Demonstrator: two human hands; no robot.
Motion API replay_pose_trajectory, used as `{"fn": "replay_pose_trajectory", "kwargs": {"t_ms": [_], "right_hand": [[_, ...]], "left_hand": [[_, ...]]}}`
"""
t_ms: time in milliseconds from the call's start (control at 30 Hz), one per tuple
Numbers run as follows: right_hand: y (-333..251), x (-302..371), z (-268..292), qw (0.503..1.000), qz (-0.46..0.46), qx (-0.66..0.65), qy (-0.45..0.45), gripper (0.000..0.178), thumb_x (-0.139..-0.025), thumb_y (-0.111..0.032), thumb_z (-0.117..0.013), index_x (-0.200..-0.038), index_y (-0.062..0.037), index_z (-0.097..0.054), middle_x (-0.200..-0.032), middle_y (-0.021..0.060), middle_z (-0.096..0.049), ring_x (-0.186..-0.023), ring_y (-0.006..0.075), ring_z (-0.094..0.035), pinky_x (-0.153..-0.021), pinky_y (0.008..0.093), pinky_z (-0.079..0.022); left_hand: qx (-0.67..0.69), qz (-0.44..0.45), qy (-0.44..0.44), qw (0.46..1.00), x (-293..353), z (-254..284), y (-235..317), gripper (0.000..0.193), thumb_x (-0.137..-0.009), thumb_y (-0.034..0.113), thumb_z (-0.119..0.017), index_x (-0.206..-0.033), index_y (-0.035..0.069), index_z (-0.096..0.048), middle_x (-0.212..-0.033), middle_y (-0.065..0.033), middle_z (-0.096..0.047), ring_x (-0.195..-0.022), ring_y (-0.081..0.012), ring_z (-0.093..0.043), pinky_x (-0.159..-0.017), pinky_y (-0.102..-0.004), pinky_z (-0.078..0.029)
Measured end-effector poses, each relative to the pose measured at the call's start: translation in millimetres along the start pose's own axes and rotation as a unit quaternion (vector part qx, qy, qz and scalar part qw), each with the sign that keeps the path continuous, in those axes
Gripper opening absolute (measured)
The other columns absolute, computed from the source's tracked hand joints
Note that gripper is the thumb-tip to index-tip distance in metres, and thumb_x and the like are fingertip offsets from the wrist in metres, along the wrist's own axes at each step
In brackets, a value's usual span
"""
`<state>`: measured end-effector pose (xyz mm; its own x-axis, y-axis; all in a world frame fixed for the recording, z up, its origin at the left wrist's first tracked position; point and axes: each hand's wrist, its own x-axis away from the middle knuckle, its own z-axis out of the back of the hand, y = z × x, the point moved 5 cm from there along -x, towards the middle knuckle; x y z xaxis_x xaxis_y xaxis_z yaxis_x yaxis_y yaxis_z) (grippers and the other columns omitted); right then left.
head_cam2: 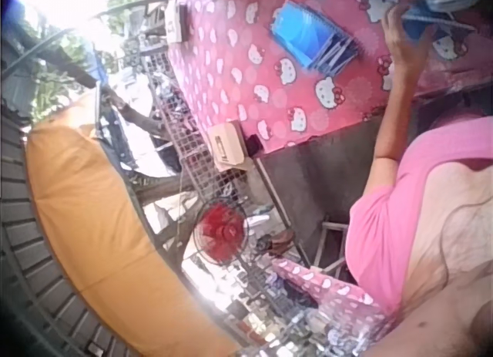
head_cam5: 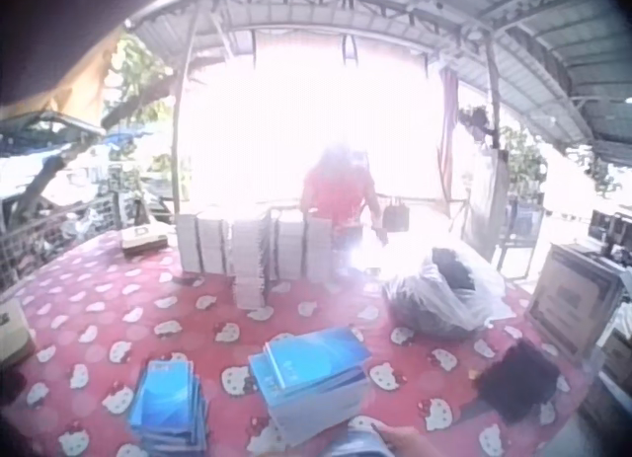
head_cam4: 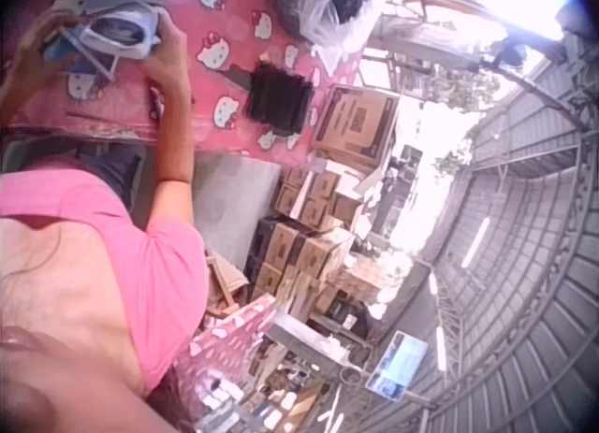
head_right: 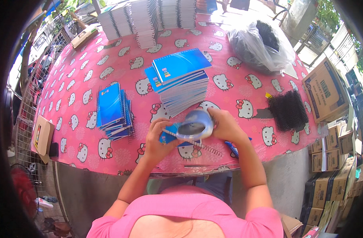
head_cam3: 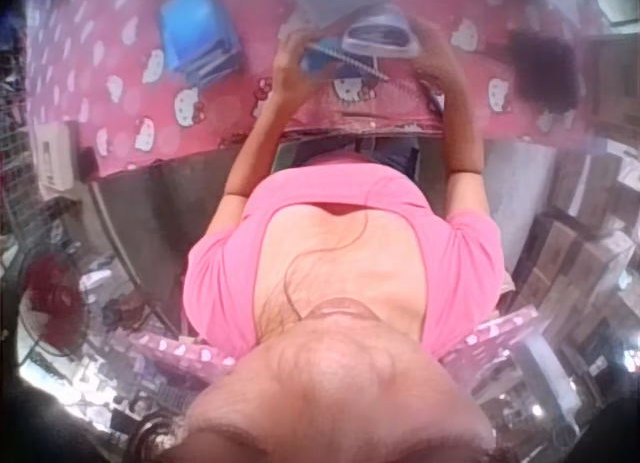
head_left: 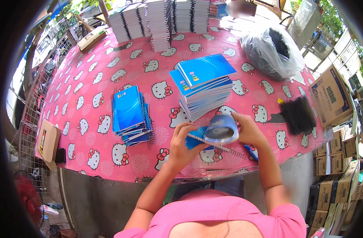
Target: The person joins small notebook covers and pages together by hand and with a blue manual binding tool, placing the finished notebooks onto stacks on the table.
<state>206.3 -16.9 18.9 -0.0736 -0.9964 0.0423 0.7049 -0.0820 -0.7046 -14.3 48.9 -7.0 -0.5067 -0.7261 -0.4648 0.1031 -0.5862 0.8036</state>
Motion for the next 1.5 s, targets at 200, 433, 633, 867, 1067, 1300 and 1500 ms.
{"fn": "replay_pose_trajectory", "kwargs": {"t_ms": [200,433,633,867,1067,1300,1500], "right_hand": [[-15,-5,2,0.99,0.043,-0.136,-0.009,0.057,-0.069,-0.012,-0.08,-0.121,-0.0008,-0.058,-0.104,0.0046,-0.065,-0.095,0.0077,-0.057,-0.087,0.0277,-0.048],[-2,-13,-18,0.984,0.058,-0.166,0.022,0.06,-0.066,-0.012,-0.08,-0.12,0.0015,-0.058,-0.097,0.0112,-0.066,-0.086,0.0159,-0.061,-0.08,0.0308,-0.048],[-14,-16,-14,0.985,0.089,-0.109,0.1,0.045,-0.068,-0.01,-0.078,-0.109,-0.0019,-0.061,-0.093,0.0136,-0.068,-0.088,0.0184,-0.066,-0.076,0.0321,-0.051],[94,27,69,0.907,-0.18,0.17,0.34,0.051,-0.069,-0.017,-0.082,-0.11,-0.0011,-0.057,-0.106,0.0167,-0.063,-0.097,0.0297,-0.063,-0.083,0.0409,-0.051],[62,68,27,0.93,-0.027,0.255,0.262,0.067,-0.073,-0.029,-0.08,-0.126,0.0003,-0.051,-0.136,0.0241,-0.044,-0.125,0.0431,-0.043,-0.102,0.0479,-0.038],[32,113,-24,0.96,-0.082,0.193,0.187,0.048,-0.08,-0.024,-0.074,-0.118,-0.0002,-0.058,-0.113,0.0189,-0.057,-0.102,0.0351,-0.056,-0.086,0.0393,-0.046],[-70,98,-47,0.991,0.065,0.001,0.121,0.041,-0.079,-0.024,-0.076,-0.11,-0.0024,-0.06,-0.102,0.0169,-0.062,-0.091,0.0343,-0.06,-0.08,0.0422,-0.049]], "left_hand": [[0.305,0.13,0.039,0.943,13,3,-32,0.043,-0.08,-0.008,-0.071,-0.118,0.003,-0.057,-0.114,-0.0053,-0.062,-0.099,-0.0143,-0.061,-0.077,-0.0272,-0.054],[0.29,0.217,0.036,0.931,17,6,-35,0.032,-0.083,-0.012,-0.065,-0.112,0.0,-0.067,-0.108,-0.0106,-0.07,-0.094,-0.0128,-0.065,-0.077,-0.0237,-0.053],[0.313,0.255,0.025,0.914,21,6,-42,0.029,-0.083,-0.01,-0.066,-0.11,-0.001,-0.068,-0.106,-0.0101,-0.07,-0.09,-0.0114,-0.065,-0.074,-0.0225,-0.053],[0.389,0.204,0.006,0.898,11,3,-26,0.029,-0.08,-0.011,-0.069,-0.107,0.0,-0.066,-0.103,-0.0075,-0.069,-0.087,-0.0113,-0.064,-0.075,-0.0238,-0.053],[0.236,-0.005,0.062,0.97,20,27,6,0.029,-0.072,-0.01,-0.076,-0.094,0.003,-0.063,-0.1,-0.0103,-0.069,-0.09,-0.0192,-0.065,-0.075,-0.0316,-0.054],[0.02,-0.031,-0.038,0.999,51,14,31,0.029,-0.068,-0.005,-0.08,-0.088,0.002,-0.061,-0.097,-0.0159,-0.07,-0.088,-0.027,-0.067,-0.073,-0.0352,-0.053],[0.017,-0.036,0.058,0.998,52,13,35,0.028,-0.069,-0.005,-0.081,-0.089,0.0,-0.061,-0.096,-0.0167,-0.07,-0.086,-0.0272,-0.068,-0.073,-0.0345,-0.053]]}}
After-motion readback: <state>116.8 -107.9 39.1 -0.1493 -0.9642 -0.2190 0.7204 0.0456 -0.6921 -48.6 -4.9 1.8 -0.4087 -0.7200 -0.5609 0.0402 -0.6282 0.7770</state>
